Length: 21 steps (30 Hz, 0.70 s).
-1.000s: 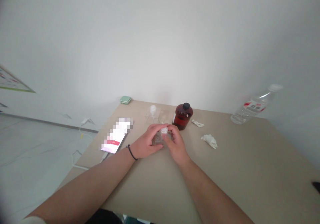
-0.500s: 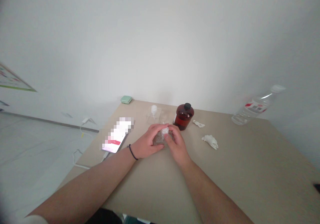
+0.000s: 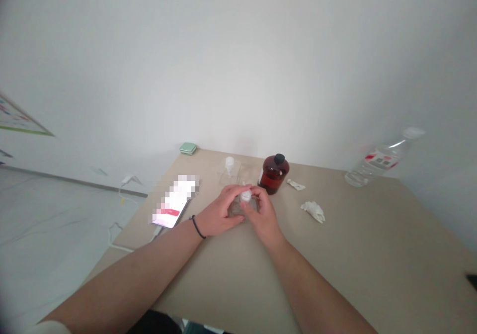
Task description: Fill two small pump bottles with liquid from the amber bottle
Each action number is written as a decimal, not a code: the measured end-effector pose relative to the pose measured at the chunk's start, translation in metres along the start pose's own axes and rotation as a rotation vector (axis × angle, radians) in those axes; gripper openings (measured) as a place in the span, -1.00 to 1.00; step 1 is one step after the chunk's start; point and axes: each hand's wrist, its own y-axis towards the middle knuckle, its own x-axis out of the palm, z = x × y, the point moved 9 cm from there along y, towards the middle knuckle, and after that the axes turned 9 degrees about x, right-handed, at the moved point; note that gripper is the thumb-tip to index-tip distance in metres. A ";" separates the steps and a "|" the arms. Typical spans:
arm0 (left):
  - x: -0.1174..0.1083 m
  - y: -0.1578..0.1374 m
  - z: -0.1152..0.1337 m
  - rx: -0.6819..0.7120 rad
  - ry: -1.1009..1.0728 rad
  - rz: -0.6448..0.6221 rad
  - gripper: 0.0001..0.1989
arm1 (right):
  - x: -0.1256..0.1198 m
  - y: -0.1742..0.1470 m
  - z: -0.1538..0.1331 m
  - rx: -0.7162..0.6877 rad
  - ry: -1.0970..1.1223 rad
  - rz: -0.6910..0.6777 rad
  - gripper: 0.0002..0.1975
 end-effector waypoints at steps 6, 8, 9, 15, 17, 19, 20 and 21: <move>-0.001 0.000 0.001 -0.002 -0.007 0.003 -0.19 | 0.000 -0.001 -0.002 -0.018 -0.019 0.003 -0.69; -0.001 0.000 0.000 0.000 -0.005 0.001 -0.18 | -0.001 0.000 0.001 0.004 0.006 0.007 -0.68; -0.001 -0.001 0.000 0.003 -0.005 0.000 -0.18 | -0.001 0.000 0.002 0.014 0.015 0.008 -0.67; -0.001 0.000 0.000 0.010 -0.003 0.007 -0.19 | 0.000 -0.001 0.000 -0.026 -0.024 0.002 -0.69; -0.001 0.000 0.000 0.009 -0.002 0.006 -0.19 | 0.000 -0.001 -0.001 -0.035 -0.038 -0.006 -0.69; -0.001 0.000 0.000 0.006 0.000 0.004 -0.19 | -0.001 -0.001 0.001 -0.024 -0.013 -0.001 -0.69; -0.001 0.000 0.000 0.005 0.001 0.000 -0.18 | -0.001 -0.001 0.002 -0.015 0.007 0.004 -0.68; 0.000 0.000 0.000 0.006 0.002 -0.001 -0.18 | -0.002 0.000 0.003 -0.006 0.021 0.005 -0.67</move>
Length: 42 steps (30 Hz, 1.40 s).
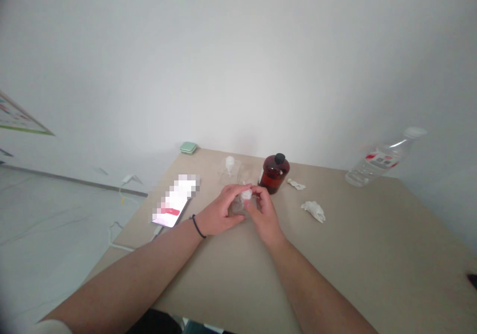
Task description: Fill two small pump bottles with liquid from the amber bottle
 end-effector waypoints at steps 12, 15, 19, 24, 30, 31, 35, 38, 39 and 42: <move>0.000 -0.001 0.000 0.015 -0.001 0.006 -0.19 | 0.000 0.001 0.001 0.003 0.025 -0.009 -0.67; -0.001 -0.001 0.000 0.018 -0.001 0.005 -0.19 | 0.001 0.001 0.000 -0.005 0.010 -0.018 -0.70; -0.001 -0.001 0.001 0.026 0.006 0.008 -0.20 | 0.001 0.001 -0.002 -0.026 -0.002 -0.015 -0.71; -0.001 -0.001 0.001 0.048 0.026 0.012 -0.21 | 0.000 0.001 0.002 0.013 0.028 -0.012 -0.66; -0.001 -0.001 0.002 0.052 0.022 0.015 -0.21 | 0.000 0.000 -0.001 -0.001 -0.011 -0.008 -0.68; -0.002 -0.001 0.002 0.052 0.026 0.016 -0.21 | 0.000 0.000 0.000 0.012 0.003 -0.009 -0.67; -0.001 -0.001 0.002 0.052 0.035 0.013 -0.22 | 0.001 0.000 0.000 0.020 0.014 -0.023 -0.68; -0.001 -0.001 0.002 0.057 0.034 0.014 -0.21 | -0.001 0.000 -0.004 -0.033 -0.040 -0.007 -0.70; -0.001 -0.001 0.001 0.058 0.034 0.016 -0.21 | -0.002 0.000 -0.005 -0.041 -0.045 0.000 -0.70; -0.001 -0.001 0.001 0.055 0.031 0.014 -0.22 | -0.001 0.000 0.000 -0.003 -0.001 -0.005 -0.67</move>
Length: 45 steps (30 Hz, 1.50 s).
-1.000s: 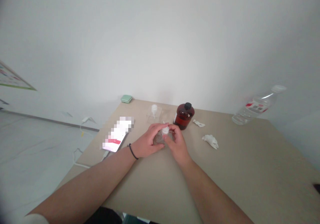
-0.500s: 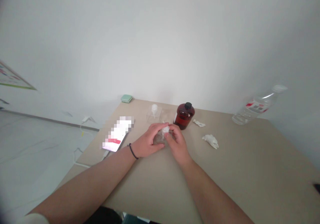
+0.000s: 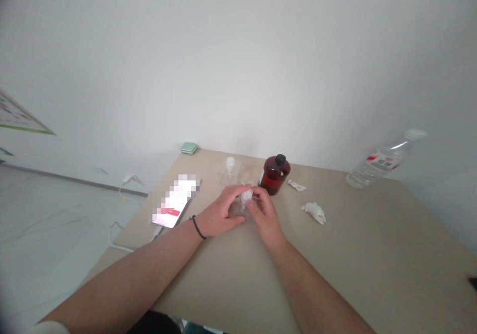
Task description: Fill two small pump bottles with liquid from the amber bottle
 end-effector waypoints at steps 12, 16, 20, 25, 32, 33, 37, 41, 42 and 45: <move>0.000 0.000 0.002 0.025 0.018 -0.004 -0.26 | 0.001 0.000 0.000 0.009 0.004 -0.012 -0.66; 0.001 0.000 0.002 0.045 0.025 -0.004 -0.26 | 0.003 0.000 -0.002 -0.006 -0.002 -0.023 -0.69; 0.001 0.000 0.002 0.039 0.034 -0.012 -0.26 | 0.002 -0.001 -0.003 -0.011 0.001 -0.018 -0.68; 0.001 0.000 0.001 0.030 0.028 -0.014 -0.27 | 0.002 0.000 -0.001 0.003 0.009 -0.021 -0.67; 0.002 0.000 -0.001 0.015 0.018 -0.015 -0.24 | 0.001 -0.001 -0.003 -0.002 -0.006 -0.013 -0.67; 0.002 -0.001 -0.002 0.015 0.020 -0.017 -0.24 | 0.001 -0.001 -0.001 0.008 0.006 -0.018 -0.66; 0.002 -0.001 -0.002 0.020 0.024 -0.011 -0.24 | 0.001 -0.001 0.001 0.000 -0.009 -0.020 -0.69; 0.001 -0.001 -0.001 0.020 0.025 -0.011 -0.24 | 0.001 -0.001 0.001 -0.003 -0.007 -0.005 -0.68; 0.002 0.000 -0.001 0.016 0.027 -0.014 -0.25 | 0.001 -0.001 0.001 0.006 0.003 -0.005 -0.67; 0.002 0.000 -0.001 0.015 0.031 -0.014 -0.26 | 0.001 -0.001 0.001 0.014 0.008 -0.010 -0.66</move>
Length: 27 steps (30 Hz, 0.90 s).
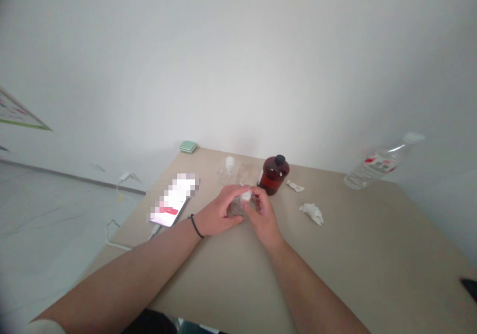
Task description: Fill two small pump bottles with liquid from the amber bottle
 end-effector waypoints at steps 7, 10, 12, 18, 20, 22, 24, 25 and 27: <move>0.000 0.000 0.000 0.018 -0.004 0.011 -0.27 | -0.001 0.000 -0.002 -0.031 -0.039 0.001 -0.66; -0.001 0.000 0.002 0.029 -0.001 0.011 -0.27 | -0.001 0.000 -0.005 -0.035 -0.046 0.006 -0.67; -0.001 0.000 0.002 0.023 0.002 0.008 -0.26 | -0.001 -0.001 -0.010 -0.065 -0.084 0.015 -0.68; -0.001 0.002 0.004 0.030 0.002 -0.006 -0.27 | 0.001 -0.001 -0.008 -0.050 -0.011 -0.010 -0.68; -0.001 0.002 0.005 0.037 0.000 -0.002 -0.28 | 0.001 -0.001 -0.007 -0.054 -0.024 -0.011 -0.69; -0.002 0.002 0.006 0.049 -0.002 0.007 -0.28 | 0.001 -0.001 -0.009 -0.081 -0.072 0.000 -0.70; -0.002 0.002 0.006 0.052 -0.001 0.010 -0.28 | 0.000 -0.002 -0.010 -0.097 -0.091 0.007 -0.69; -0.002 0.002 0.006 0.051 0.001 0.008 -0.27 | 0.000 -0.002 -0.010 -0.092 -0.078 0.004 -0.69; -0.001 0.001 0.005 0.038 0.006 -0.002 -0.27 | 0.001 -0.001 -0.007 -0.071 -0.033 -0.004 -0.67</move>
